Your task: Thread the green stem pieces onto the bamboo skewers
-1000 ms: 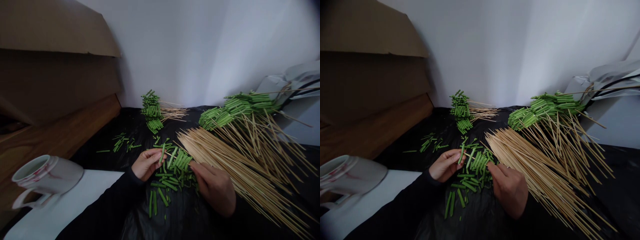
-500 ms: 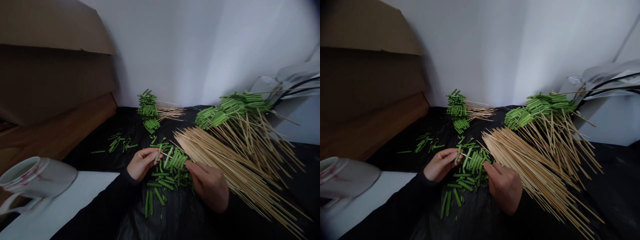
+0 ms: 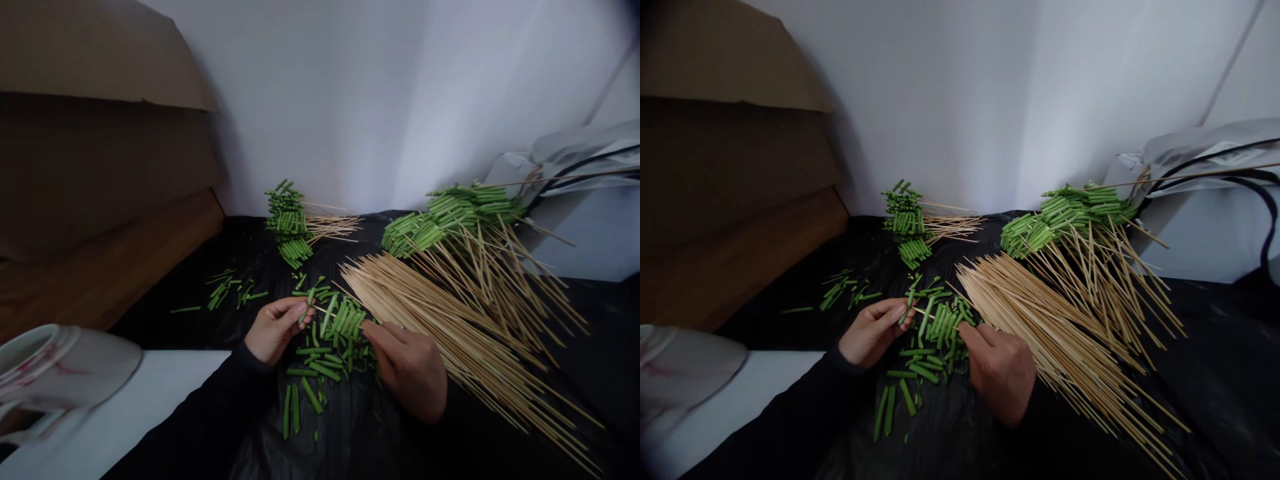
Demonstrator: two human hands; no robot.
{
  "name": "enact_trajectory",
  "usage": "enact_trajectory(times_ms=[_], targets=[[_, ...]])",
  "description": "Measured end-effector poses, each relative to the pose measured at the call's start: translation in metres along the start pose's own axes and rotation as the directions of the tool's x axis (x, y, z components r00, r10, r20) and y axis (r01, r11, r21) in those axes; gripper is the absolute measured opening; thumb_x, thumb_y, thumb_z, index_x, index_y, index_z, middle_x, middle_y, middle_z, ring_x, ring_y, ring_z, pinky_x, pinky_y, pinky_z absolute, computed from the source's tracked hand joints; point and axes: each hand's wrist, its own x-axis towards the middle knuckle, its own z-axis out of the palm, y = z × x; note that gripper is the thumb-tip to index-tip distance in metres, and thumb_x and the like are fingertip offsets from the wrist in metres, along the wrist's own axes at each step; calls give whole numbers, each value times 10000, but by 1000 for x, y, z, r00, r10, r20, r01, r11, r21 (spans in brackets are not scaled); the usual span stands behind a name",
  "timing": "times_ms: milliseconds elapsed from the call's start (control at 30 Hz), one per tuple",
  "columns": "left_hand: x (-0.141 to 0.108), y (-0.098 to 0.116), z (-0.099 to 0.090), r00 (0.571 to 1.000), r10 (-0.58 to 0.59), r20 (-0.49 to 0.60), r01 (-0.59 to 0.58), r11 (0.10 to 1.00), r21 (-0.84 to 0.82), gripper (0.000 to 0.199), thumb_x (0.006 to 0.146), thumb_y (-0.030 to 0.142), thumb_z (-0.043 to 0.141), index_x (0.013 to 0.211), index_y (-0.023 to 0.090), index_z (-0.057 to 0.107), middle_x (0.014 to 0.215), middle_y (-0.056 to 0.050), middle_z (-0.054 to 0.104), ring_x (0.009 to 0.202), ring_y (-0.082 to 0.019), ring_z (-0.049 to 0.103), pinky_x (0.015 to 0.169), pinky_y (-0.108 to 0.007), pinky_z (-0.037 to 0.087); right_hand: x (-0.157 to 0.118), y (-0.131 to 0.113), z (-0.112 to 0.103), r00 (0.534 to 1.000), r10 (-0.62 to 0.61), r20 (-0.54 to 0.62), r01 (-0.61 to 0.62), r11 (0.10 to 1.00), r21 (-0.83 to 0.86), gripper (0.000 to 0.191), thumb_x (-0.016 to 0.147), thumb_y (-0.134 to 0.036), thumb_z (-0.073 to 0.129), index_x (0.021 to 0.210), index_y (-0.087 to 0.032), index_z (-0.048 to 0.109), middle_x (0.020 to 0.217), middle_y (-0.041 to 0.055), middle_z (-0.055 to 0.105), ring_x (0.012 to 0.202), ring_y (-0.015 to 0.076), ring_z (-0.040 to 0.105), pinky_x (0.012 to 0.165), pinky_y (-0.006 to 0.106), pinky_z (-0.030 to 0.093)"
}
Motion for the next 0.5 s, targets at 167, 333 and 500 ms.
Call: enact_trajectory(times_ms=[167, 333, 500], targets=[[1, -1, -2, 1000, -18, -7, 18, 999, -35, 324, 522, 284, 882, 774, 118, 762, 677, -55, 697, 590, -85, 581, 576, -192, 469, -1, 2, 1, 999, -32, -23, 32, 999, 0, 263, 882, -104, 453, 1041, -164, 654, 711, 24, 636, 625, 116, 590, 608, 241, 391], [0, -1, 0, 1000, -21, 14, 21, 999, -38, 321, 522, 283, 882, 772, 119, 762, 667, -52, 698, 572, -86, 579, 578, -202, 469, -1, 1, 1, 999, -33, -29, 34, 999, 5, 264, 891, -108, 449, 1042, -167, 657, 705, 18, 633, 611, 111, 589, 594, 234, 397], [-2, -1, 2, 1000, -16, 21, 17, 999, -38, 317, 516, 289, 885, 752, 116, 760, 655, -48, 694, 577, -85, 580, 578, -196, 458, -1, 0, 2, 999, -38, -24, 38, 999, 4, 274, 886, -109, 444, 1049, -165, 657, 712, 22, 634, 610, 106, 581, 586, 223, 390]])
